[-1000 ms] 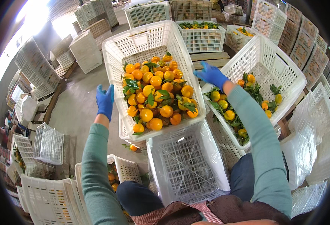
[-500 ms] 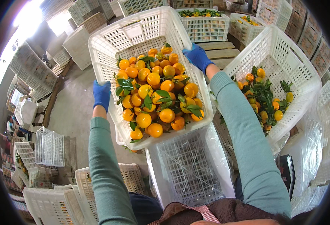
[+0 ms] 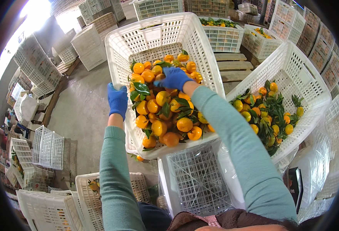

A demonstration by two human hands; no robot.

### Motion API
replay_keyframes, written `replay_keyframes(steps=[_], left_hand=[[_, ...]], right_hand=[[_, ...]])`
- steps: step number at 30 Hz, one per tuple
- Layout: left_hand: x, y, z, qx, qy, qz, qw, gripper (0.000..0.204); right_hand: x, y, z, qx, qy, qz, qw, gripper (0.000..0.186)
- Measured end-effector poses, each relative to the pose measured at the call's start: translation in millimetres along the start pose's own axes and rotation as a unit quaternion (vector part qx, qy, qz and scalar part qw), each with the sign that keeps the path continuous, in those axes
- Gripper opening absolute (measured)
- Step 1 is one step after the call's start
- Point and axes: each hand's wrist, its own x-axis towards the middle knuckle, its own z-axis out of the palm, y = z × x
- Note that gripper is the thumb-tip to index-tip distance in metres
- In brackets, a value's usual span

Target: The person prepares a white plastic crate by placing a foam insert and lining it with a plastic bag. Then the person transfers oranges with leaves from a larger basket into the lined crate, arranging them by hand.

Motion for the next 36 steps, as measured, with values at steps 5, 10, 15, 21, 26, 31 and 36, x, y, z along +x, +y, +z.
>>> replay_keyframes(steps=[5, 10, 15, 21, 26, 31, 36], left_hand=[[-1, 5, 3, 0.034, 0.03, 0.042, 0.998, 0.024], [-3, 4, 5, 0.055, 0.042, 0.027, 0.997, 0.025], [-3, 4, 4, 0.064, 0.038, 0.025, 0.997, 0.025], [1, -2, 4, 0.072, 0.044, 0.014, 0.996, 0.024], [3, -3, 3, 0.063, 0.035, 0.0, 0.997, 0.023], [3, -2, 5, 0.062, 0.038, -0.013, 0.997, 0.026], [5, -2, 2, 0.128, 0.03, 0.065, 0.989, 0.033]], right_hand=[[-5, -4, 24, -0.04, 0.087, 0.02, 0.995, 0.061], [-27, 8, 29, 0.307, 0.141, -0.069, 0.939, 0.062], [-51, 7, 25, 0.343, 0.217, -0.134, 0.904, 0.062], [-106, 3, 10, 0.491, 0.152, -0.154, 0.844, 0.064], [-137, -3, 0, 0.568, 0.129, -0.159, 0.797, 0.064], [-153, -11, -2, 0.547, 0.105, -0.145, 0.818, 0.065], [-168, -74, 19, 0.331, 0.148, -0.359, 0.86, 0.05]])
